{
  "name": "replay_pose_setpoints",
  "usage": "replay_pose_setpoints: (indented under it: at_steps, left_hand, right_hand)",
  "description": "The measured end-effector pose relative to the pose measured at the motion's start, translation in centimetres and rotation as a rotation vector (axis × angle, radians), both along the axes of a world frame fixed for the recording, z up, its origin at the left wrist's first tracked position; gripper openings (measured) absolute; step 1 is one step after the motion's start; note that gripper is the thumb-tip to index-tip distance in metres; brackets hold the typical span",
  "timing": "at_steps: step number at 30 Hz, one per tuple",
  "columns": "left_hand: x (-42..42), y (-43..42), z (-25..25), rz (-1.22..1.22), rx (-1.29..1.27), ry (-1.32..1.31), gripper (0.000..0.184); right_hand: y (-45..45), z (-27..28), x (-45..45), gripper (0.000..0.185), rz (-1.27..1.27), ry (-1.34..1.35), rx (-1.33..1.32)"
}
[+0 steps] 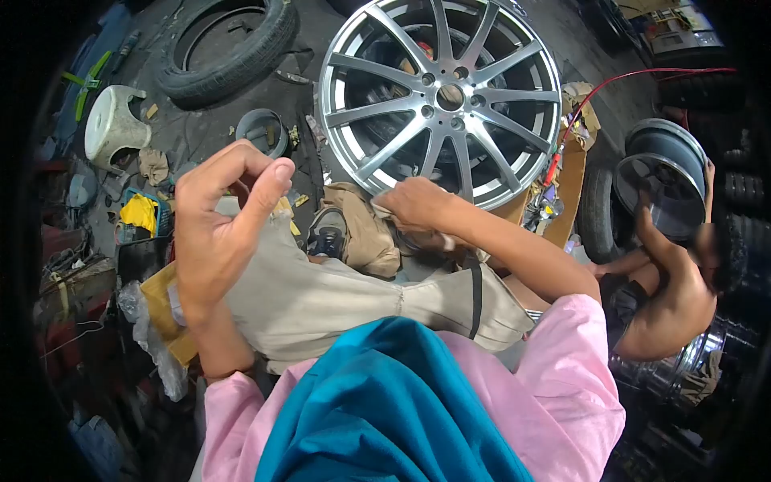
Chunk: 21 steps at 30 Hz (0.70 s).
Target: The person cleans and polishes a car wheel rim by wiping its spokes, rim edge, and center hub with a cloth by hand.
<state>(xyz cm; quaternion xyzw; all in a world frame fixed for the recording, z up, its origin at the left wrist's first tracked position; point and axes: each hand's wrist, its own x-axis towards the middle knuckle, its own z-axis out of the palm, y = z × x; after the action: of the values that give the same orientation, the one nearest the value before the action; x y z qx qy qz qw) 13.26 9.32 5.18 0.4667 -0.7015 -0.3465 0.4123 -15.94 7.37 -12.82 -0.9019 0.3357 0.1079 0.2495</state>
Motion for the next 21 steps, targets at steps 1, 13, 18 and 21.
replay_pose_setpoints:
  at_steps: [1,13,18,21]
  left_hand:
    - [0.1,-0.1,0.0,-0.004,-0.005,-0.004,0.017]
    - [0.3,0.2,-0.6,0.075,0.089,0.0,0.019]
    - [-1.2,0.5,-0.4,-0.1,0.119,-0.063,0.016]
    - [-3.7,0.9,0.2,-0.272,0.117,-0.2,0.009]
  right_hand:
    - [-0.4,-0.1,1.1,0.043,0.002,-0.086,-0.07]
    - [-3.3,2.9,7.7,0.041,-0.278,-0.33,-0.112]
    - [3.3,4.6,4.2,0.042,-0.267,-0.393,0.204]
    - [6.4,5.5,1.7,0.039,-0.278,-0.636,0.386]
